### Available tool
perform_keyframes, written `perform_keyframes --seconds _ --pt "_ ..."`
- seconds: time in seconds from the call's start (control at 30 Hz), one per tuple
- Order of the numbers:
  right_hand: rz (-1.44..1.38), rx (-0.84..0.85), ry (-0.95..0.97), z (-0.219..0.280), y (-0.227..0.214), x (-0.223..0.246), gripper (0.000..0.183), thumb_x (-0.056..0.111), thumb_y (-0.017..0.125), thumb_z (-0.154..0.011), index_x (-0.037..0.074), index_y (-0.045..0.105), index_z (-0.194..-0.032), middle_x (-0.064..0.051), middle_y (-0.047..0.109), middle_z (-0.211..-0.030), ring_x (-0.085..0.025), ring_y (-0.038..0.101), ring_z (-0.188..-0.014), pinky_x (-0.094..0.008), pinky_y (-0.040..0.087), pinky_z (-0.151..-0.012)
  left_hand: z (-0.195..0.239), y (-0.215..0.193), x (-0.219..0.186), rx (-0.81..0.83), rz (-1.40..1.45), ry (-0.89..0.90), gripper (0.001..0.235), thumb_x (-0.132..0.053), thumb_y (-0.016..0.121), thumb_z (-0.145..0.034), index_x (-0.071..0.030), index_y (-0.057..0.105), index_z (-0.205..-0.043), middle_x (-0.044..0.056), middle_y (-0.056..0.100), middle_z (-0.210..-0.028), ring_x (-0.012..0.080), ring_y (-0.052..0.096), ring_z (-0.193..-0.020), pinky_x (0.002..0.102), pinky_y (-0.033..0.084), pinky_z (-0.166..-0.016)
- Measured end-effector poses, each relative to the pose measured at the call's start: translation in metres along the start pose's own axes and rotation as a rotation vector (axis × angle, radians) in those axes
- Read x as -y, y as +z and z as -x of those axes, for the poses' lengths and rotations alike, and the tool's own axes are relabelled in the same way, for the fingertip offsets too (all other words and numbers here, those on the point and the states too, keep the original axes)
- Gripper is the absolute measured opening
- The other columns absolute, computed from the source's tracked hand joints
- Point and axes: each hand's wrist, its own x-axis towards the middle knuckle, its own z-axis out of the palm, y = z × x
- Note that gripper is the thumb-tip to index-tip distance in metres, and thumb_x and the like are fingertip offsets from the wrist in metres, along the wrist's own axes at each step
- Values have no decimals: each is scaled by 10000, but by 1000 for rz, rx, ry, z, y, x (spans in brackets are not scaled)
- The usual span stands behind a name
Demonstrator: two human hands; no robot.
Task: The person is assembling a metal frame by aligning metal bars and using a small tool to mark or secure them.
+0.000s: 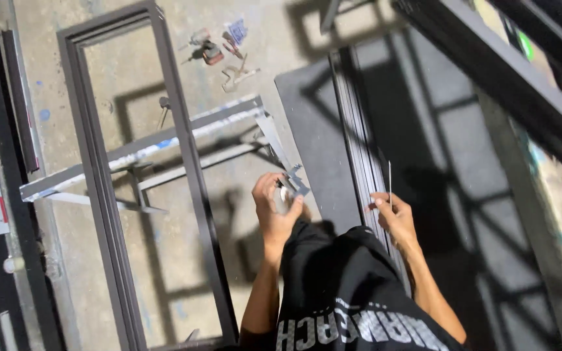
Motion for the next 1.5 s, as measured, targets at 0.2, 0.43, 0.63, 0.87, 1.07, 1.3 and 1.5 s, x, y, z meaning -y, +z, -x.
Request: perform_keyframes --seconds 0.2,0.43,0.63,0.87,1.07,1.3,1.5 --pt "-96 46 -60 -60 48 17 244 55 569 -1036 -103 631 -1212 -276 668 -805 -45 321 -341 -219 266 -337 -71 13 41 -62 589 -306 843 -103 871 -779 60 398 -1457 223 640 -1234 316 626 -1170 447 491 -1059" --pt "343 71 -42 -116 51 14 260 198 713 -1020 2 751 -1186 -224 716 -1025 -201 594 -780 -376 521 -793 -95 12 128 -219 597 -824 608 -192 861 -814 -86 626 -1364 115 675 -1253 190 601 -1150 369 505 -1019" --pt "142 140 -20 -182 48 49 230 187 614 -1081 -25 655 -1158 -248 667 -809 -48 312 -369 -203 292 -333 -67 -26 294 -776 181 -1057 396 -260 823 -868 -83 738 -1211 233 737 -1115 332 710 -1048 448 570 -892" --pt "387 255 -110 -268 46 101 176 214 633 -1083 61 683 -1153 -168 687 -815 -78 399 -406 -226 303 -359 -109 -83 257 -1240 588 -1026 483 -239 823 -883 -90 631 -1301 145 679 -1088 238 717 -923 397 632 -847" --pt "343 329 8 -303 70 116 222 257 605 -1087 66 637 -1194 -192 662 -864 -39 271 -455 -194 216 -395 -81 -132 252 -1444 807 -902 285 -191 755 -860 -93 618 -1088 187 711 -1118 304 714 -987 402 645 -798" --pt "410 311 29 -282 111 98 233 309 622 -1071 101 652 -1171 -133 701 -881 -48 322 -457 -197 252 -381 -65 -165 324 -1501 748 -962 206 -144 805 -820 -57 680 -958 107 732 -976 219 719 -956 331 640 -867" --pt "525 262 -27 -253 135 61 210 305 640 -1059 138 715 -1163 39 585 -780 -17 349 -481 -204 260 -384 -55 -208 489 -1378 503 -1081 396 -124 820 -786 -22 691 -1146 89 756 -1016 176 715 -877 292 621 -735"
